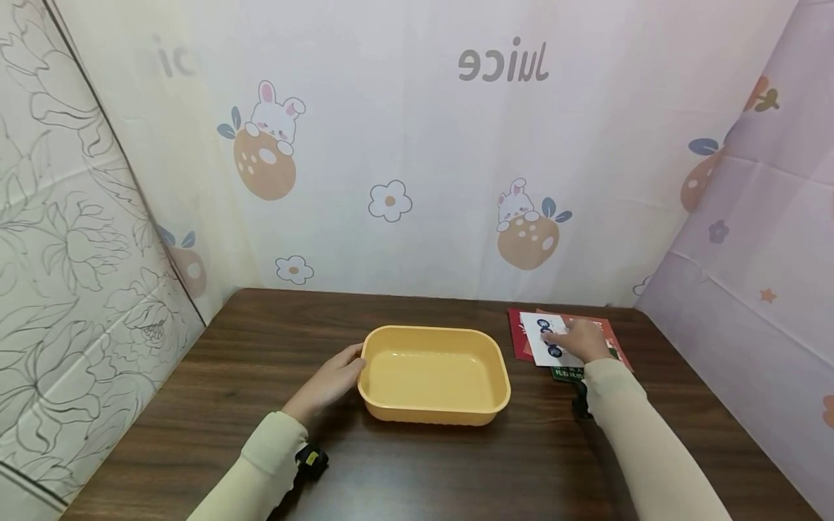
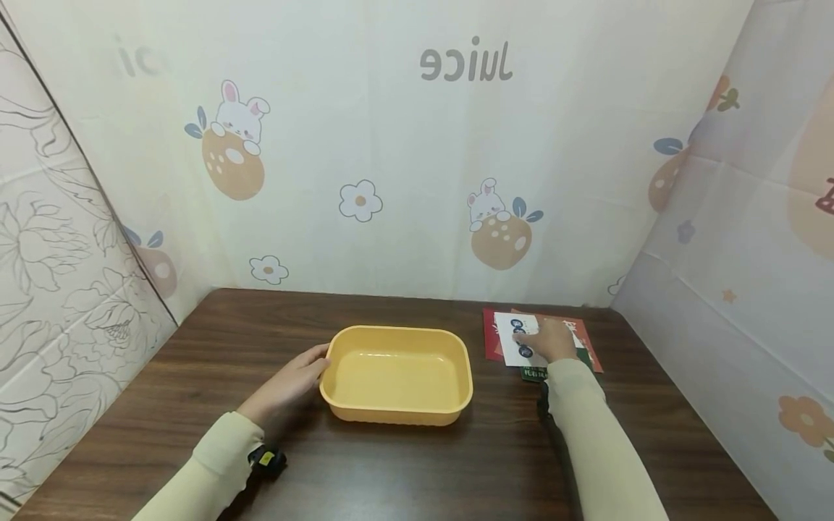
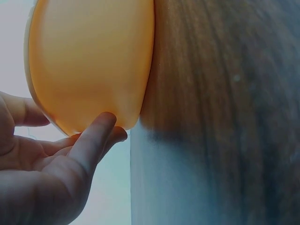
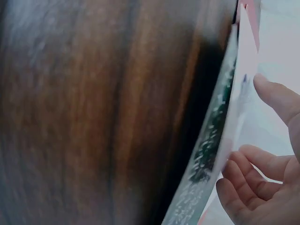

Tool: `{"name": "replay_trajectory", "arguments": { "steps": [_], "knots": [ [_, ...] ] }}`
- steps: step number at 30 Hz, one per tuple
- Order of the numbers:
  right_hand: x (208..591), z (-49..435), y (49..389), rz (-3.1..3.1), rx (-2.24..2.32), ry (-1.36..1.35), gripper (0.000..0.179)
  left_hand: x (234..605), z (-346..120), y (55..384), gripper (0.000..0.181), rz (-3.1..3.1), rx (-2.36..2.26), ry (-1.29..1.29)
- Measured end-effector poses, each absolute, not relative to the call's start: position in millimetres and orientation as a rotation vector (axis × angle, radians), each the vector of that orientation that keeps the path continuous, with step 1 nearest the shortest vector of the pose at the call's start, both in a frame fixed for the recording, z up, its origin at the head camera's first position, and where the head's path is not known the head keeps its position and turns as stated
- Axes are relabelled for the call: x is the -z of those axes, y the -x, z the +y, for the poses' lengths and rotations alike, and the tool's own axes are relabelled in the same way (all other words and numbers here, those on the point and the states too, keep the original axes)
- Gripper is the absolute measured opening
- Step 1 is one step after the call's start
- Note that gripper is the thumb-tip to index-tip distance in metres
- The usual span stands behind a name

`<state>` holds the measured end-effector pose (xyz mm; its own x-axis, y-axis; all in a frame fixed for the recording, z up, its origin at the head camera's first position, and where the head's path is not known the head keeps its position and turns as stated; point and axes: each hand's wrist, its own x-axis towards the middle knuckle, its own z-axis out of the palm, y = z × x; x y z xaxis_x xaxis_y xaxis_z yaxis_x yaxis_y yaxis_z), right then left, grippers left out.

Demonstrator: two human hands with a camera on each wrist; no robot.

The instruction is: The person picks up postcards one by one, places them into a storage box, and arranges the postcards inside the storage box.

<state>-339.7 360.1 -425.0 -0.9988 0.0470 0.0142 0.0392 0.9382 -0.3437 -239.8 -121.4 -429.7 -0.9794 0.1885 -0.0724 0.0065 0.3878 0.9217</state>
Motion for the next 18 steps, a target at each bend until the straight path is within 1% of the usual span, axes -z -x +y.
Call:
{"name": "replay_trajectory", "arguments": {
  "steps": [6, 13, 18],
  "knots": [
    [430.5, 365.3, 343.2, -3.096, -0.48, 0.097, 0.087, 431.1, -120.9, 240.3, 0.049, 2.472, -1.644, -0.169],
    [432.7, 365.7, 346.6, -3.128, -0.534, 0.182, 0.08, 430.0, -121.1, 239.8, 0.049, 2.478, -1.645, -0.188],
    [430.4, 363.3, 346.7, -3.154, -0.623, 0.292, 0.088, 428.8, -121.9, 239.2, 0.05, 2.468, -1.638, -0.185]
  ]
}}
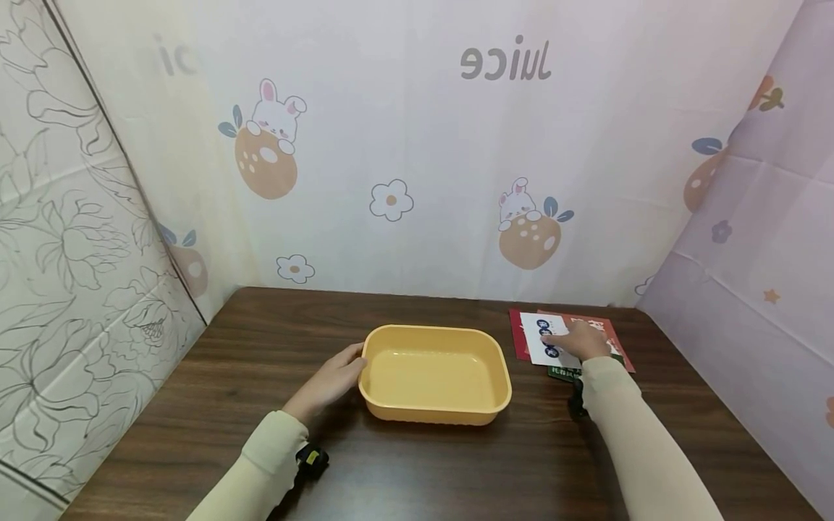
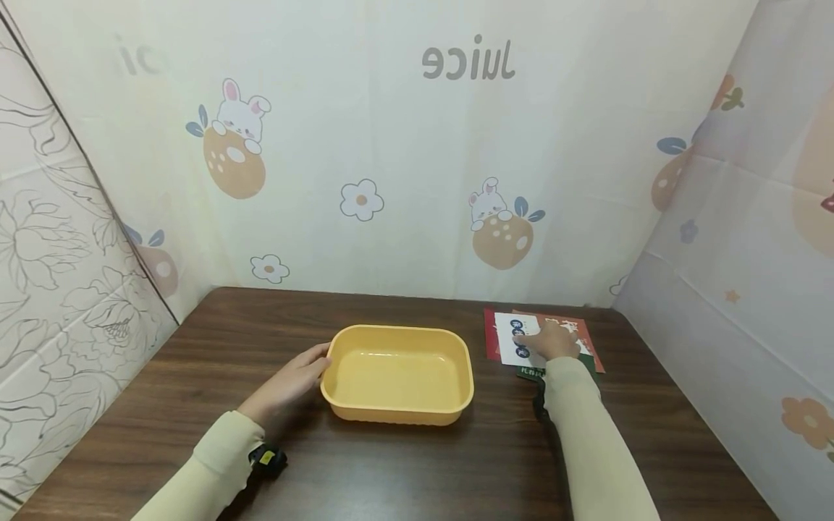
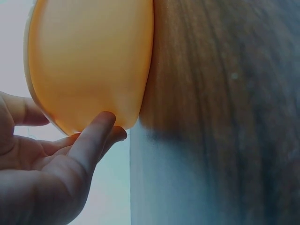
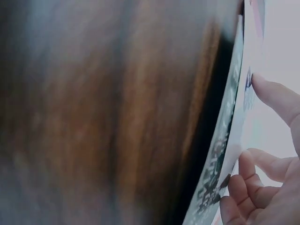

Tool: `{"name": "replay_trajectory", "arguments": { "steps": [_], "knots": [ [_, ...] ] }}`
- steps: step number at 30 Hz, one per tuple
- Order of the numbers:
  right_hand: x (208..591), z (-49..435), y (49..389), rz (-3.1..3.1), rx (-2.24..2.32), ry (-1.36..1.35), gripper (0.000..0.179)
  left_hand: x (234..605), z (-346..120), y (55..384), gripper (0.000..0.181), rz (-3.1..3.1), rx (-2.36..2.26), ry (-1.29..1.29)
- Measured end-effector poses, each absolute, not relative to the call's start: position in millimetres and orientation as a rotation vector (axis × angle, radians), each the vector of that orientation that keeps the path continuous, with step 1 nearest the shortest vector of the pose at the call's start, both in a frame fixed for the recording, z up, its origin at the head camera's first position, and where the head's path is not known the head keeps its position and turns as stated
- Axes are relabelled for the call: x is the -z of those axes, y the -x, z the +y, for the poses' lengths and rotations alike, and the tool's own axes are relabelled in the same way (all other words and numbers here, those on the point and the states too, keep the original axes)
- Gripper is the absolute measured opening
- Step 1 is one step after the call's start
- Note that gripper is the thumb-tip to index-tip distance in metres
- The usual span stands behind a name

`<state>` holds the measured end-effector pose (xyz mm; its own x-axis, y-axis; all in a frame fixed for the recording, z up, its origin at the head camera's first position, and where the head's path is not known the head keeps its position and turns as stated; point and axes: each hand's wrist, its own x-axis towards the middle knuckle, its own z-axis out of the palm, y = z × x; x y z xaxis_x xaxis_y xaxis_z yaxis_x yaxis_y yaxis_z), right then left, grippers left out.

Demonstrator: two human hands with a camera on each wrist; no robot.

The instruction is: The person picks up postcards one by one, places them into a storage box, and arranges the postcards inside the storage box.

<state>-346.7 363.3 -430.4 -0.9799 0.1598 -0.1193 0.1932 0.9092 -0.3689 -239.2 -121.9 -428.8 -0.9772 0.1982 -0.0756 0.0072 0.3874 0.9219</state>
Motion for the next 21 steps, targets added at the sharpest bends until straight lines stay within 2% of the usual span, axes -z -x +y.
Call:
{"name": "replay_trajectory", "arguments": {
  "steps": [9, 21],
  "knots": [
    [434.1, 363.3, 349.4, 2.97, 0.765, -0.291, 0.084, 430.4, -118.5, 238.7, 0.049, 2.466, -1.646, -0.161],
    [439.4, 358.9, 354.9, 2.971, 1.097, -0.285, 0.069, 434.2, -119.1, 237.4, 0.049, 2.473, -1.657, -0.2]
  ]
}}
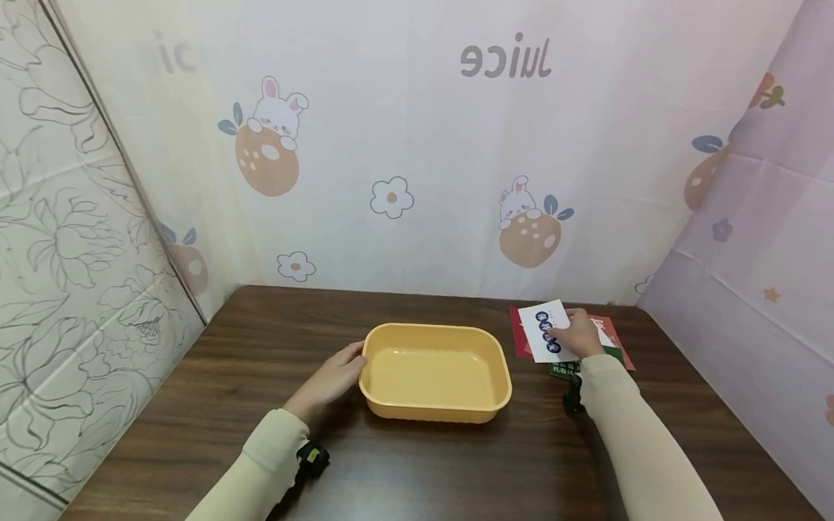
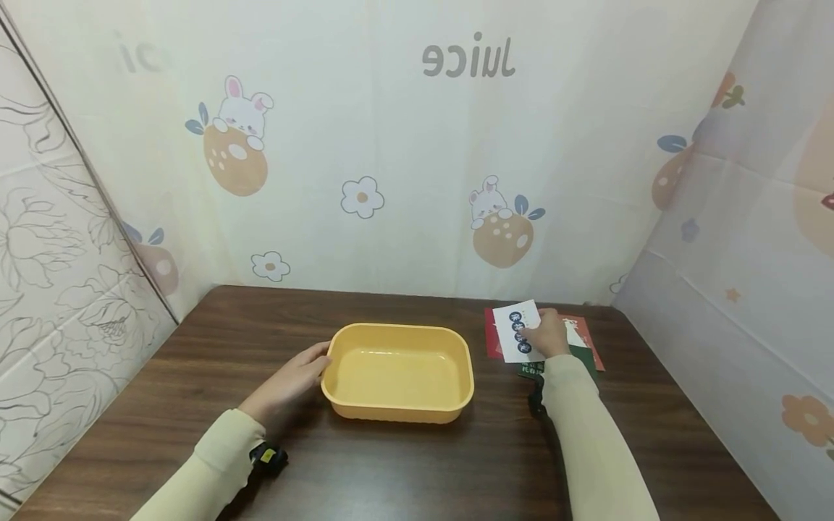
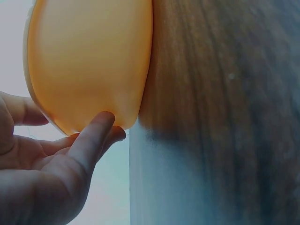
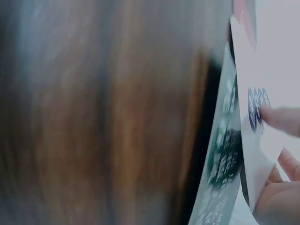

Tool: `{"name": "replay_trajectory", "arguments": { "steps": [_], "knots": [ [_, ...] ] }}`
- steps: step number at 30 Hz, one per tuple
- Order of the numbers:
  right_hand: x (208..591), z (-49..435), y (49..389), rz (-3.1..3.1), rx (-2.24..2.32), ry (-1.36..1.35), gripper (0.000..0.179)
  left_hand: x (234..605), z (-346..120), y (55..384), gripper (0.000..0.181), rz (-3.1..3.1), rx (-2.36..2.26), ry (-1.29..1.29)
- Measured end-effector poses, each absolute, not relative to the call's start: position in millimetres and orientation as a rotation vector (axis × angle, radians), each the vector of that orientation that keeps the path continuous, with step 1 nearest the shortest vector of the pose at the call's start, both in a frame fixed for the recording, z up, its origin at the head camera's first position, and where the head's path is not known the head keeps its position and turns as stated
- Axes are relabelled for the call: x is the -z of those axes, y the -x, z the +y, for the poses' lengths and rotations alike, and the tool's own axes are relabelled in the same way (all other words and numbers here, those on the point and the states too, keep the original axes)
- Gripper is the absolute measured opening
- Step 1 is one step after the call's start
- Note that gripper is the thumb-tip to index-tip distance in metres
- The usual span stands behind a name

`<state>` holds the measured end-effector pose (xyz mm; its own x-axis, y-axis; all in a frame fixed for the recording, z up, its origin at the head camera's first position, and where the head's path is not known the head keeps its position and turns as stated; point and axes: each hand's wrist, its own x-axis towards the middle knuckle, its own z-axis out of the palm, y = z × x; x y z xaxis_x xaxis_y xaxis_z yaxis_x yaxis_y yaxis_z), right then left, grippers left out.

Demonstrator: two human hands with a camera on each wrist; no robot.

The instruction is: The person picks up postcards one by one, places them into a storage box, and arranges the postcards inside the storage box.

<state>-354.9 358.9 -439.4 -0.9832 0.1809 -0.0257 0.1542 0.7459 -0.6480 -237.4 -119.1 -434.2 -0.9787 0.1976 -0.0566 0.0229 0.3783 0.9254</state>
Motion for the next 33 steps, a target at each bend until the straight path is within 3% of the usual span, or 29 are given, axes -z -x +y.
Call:
{"name": "replay_trajectory", "arguments": {
  "steps": [8, 19, 33],
  "knots": [
    [430, 354, 352, -2.823, -1.204, 0.308, 0.052, 431, -120, 235, 0.049, 2.47, -1.655, -0.184],
    [410, 348, 352, -2.742, -1.339, 0.335, 0.052, 430, -121, 237, 0.049, 2.467, -1.647, -0.184],
    [390, 332, 344, -2.728, -1.241, 0.146, 0.046, 431, -121, 237, 0.048, 2.445, -1.673, -0.173]
  ]
}}
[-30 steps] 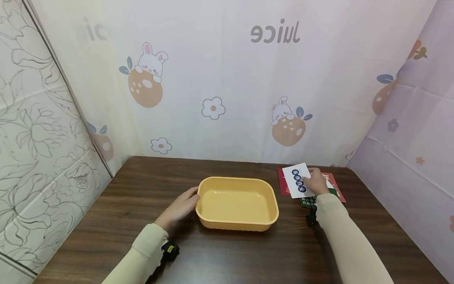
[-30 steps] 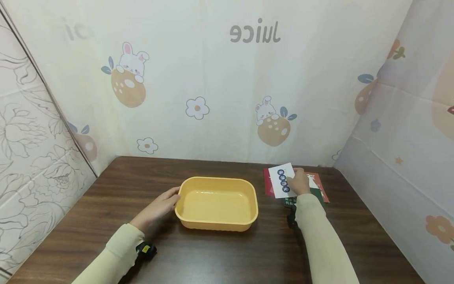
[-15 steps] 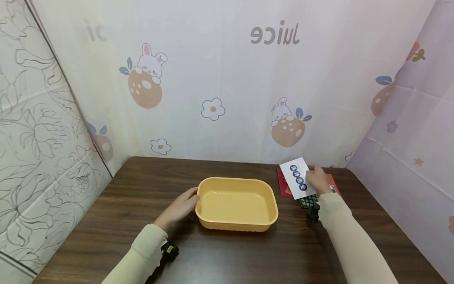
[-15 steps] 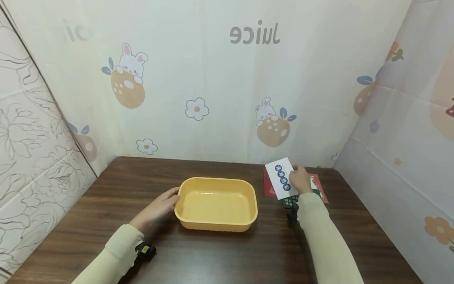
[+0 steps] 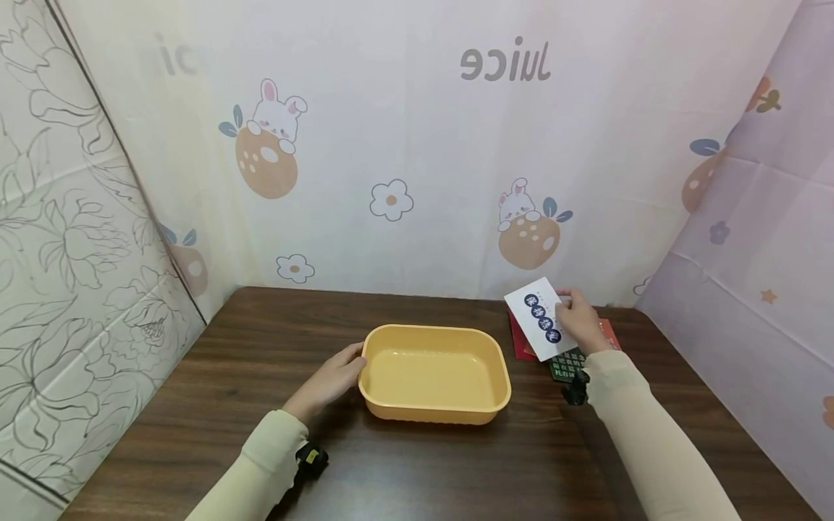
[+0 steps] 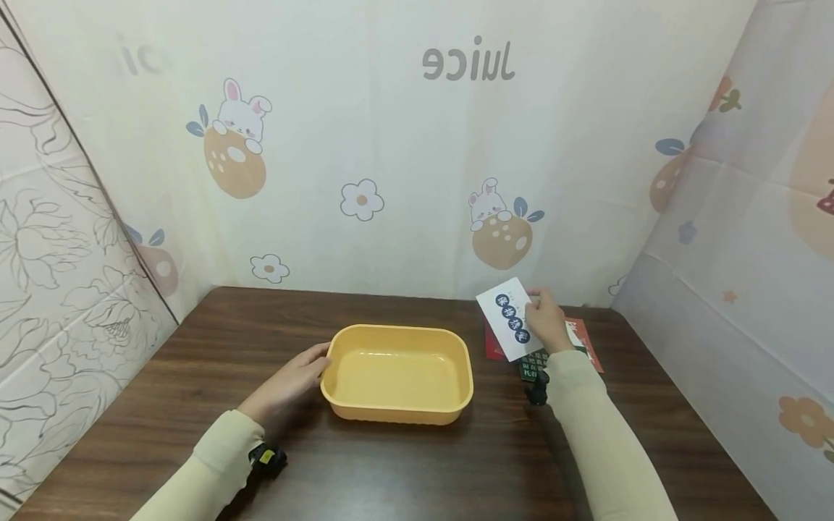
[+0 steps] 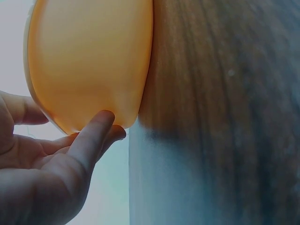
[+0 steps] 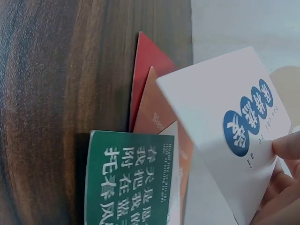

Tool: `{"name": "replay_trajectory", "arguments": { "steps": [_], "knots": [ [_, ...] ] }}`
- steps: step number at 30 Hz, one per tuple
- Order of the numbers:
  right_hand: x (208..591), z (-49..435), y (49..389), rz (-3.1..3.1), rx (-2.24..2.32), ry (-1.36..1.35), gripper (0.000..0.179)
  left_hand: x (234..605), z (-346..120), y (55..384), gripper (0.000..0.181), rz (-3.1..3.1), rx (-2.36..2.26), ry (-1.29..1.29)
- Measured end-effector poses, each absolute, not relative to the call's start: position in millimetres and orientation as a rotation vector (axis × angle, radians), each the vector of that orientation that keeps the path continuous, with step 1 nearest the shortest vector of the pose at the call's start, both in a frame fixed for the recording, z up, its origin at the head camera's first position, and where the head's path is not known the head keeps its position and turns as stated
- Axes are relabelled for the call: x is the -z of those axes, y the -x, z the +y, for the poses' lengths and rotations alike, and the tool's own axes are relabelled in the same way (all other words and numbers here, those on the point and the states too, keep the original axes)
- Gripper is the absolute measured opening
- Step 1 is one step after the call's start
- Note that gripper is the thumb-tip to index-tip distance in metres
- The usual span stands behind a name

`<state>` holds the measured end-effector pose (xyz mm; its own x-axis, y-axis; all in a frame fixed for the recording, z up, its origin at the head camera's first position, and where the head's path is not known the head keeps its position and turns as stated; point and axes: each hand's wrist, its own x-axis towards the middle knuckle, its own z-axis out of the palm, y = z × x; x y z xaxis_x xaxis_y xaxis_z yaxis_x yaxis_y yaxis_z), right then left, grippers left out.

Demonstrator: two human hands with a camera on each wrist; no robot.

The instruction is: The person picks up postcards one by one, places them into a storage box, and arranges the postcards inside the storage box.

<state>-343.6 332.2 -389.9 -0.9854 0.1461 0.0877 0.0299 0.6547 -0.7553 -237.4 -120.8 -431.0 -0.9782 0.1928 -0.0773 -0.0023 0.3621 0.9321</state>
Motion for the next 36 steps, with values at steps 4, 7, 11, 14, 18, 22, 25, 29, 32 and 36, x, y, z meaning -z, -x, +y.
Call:
{"name": "replay_trajectory", "arguments": {
  "steps": [4, 7, 11, 14, 18, 22, 25, 29, 32, 36],
  "knots": [
    [386, 330, 342, -2.74, -1.223, 0.137, 0.045, 432, -121, 238, 0.048, 2.44, -1.676, -0.179],
    [384, 327, 339, -2.752, -1.235, 0.138, 0.045, 433, -121, 238, 0.049, 2.431, -1.677, -0.178],
    [381, 323, 337, -2.746, -1.249, 0.12, 0.046, 434, -121, 239, 0.049, 2.422, -1.678, -0.179],
    [378, 320, 337, -2.742, -1.251, 0.097, 0.046, 434, -122, 239, 0.049, 2.417, -1.684, -0.18],
    [372, 316, 337, -2.738, -1.26, 0.067, 0.046, 433, -122, 239, 0.049, 2.42, -1.681, -0.182],
    [363, 308, 332, -2.728, -1.292, 0.035, 0.046, 433, -121, 238, 0.049, 2.427, -1.681, -0.191],
    [356, 300, 328, -2.706, -1.299, -0.014, 0.045, 433, -122, 238, 0.048, 2.433, -1.681, -0.188],
    [348, 290, 322, -2.672, -1.289, -0.099, 0.041, 433, -122, 238, 0.047, 2.42, -1.695, -0.201],
    [343, 284, 319, -2.666, -1.272, -0.145, 0.038, 433, -122, 238, 0.047, 2.404, -1.709, -0.213],
    [339, 277, 317, -2.653, -1.251, -0.223, 0.036, 433, -122, 238, 0.048, 2.396, -1.719, -0.21]
  ]
}}
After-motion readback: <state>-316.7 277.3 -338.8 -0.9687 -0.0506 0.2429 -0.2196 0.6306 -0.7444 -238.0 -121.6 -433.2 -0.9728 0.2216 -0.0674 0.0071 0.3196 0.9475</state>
